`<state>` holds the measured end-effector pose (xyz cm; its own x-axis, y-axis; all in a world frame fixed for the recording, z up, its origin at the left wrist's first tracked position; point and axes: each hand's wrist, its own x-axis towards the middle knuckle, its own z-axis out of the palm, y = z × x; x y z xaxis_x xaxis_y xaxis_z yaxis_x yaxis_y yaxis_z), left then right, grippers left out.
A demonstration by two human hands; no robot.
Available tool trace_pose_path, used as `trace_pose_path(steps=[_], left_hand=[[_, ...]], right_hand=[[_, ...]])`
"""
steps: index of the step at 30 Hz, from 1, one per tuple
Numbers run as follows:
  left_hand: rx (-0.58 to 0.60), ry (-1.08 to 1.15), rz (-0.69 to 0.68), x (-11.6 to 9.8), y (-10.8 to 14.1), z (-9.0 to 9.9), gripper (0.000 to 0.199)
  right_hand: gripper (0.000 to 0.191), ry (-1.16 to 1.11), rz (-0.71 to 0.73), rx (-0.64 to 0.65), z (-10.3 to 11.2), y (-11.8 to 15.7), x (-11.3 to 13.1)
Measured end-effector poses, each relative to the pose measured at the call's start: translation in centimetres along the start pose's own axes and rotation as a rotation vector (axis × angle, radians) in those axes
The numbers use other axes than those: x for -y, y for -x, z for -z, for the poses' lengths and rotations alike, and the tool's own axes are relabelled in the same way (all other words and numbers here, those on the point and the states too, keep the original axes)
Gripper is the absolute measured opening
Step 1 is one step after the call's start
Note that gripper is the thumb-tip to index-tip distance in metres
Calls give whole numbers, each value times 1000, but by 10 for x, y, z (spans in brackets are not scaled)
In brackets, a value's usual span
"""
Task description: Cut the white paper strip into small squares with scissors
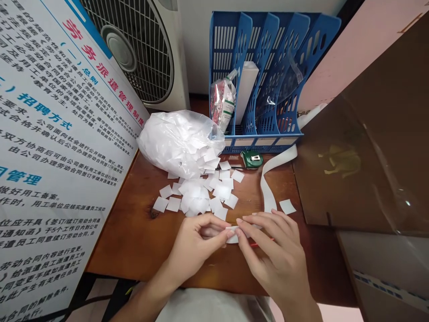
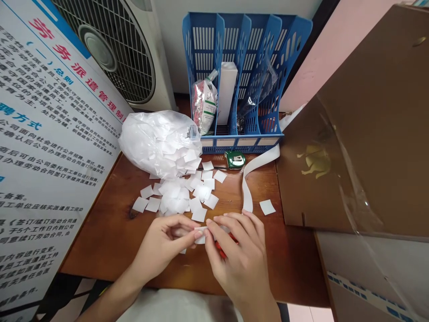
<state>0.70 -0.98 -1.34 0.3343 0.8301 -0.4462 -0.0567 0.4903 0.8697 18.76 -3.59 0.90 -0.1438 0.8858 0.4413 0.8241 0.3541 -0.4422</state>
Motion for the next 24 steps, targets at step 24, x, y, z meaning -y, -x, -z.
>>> trace_pose_path(steps=[24], left_hand=[[-128,92,8,9,-7,-9,24]], right_hand=[[12,-8,-291,-29,-4,0,19]])
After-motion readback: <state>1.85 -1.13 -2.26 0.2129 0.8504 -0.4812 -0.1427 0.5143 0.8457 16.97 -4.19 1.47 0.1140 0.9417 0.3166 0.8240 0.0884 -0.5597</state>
